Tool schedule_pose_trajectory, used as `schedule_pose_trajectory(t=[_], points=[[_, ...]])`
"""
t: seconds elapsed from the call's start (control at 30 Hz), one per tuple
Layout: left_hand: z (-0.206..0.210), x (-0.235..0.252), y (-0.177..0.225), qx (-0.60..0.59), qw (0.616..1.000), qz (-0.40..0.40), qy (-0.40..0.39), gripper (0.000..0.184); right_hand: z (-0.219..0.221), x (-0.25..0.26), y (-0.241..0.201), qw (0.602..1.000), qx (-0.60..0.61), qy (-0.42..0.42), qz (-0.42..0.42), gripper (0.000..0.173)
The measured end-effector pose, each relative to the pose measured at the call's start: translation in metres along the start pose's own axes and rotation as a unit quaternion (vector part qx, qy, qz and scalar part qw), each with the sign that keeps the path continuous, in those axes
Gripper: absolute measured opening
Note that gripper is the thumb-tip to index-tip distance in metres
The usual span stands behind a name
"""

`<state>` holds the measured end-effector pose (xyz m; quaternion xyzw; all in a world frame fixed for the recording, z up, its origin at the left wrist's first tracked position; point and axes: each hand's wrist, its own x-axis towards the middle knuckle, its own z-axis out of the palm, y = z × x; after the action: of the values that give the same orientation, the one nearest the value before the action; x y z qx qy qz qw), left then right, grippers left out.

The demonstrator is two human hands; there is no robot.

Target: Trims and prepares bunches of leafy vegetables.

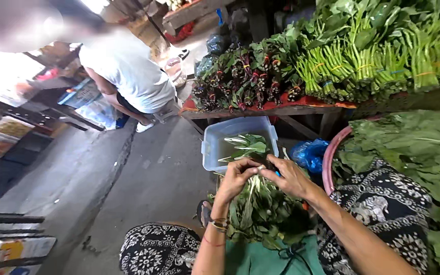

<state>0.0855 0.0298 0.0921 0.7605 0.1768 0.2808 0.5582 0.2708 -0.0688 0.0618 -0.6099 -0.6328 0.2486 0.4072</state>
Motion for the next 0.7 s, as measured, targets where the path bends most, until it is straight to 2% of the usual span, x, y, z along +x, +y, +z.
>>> schedule_pose_trajectory(t=[0.13, 0.23, 0.53, 0.7], points=[[0.004, -0.002, 0.004, 0.005, 1.0, 0.011, 0.018, 0.014, 0.004, 0.0, 0.0, 1.0, -0.008, 0.025, -0.016, 0.063], [0.006, -0.005, 0.004, 0.003, 1.0, 0.011, 0.022, 0.014, 0.008, 0.0, 0.0, 0.999, 0.009, 0.036, -0.018, 0.06], [0.014, -0.02, -0.005, 0.002, 0.998, 0.012, 0.057, 0.012, 0.016, -0.005, -0.003, 0.999, 0.048, 0.007, 0.004, 0.051], [0.021, -0.032, -0.008, -0.013, 0.996, -0.004, 0.087, 0.015, 0.02, -0.006, -0.005, 1.0, 0.017, 0.008, -0.013, 0.054]])
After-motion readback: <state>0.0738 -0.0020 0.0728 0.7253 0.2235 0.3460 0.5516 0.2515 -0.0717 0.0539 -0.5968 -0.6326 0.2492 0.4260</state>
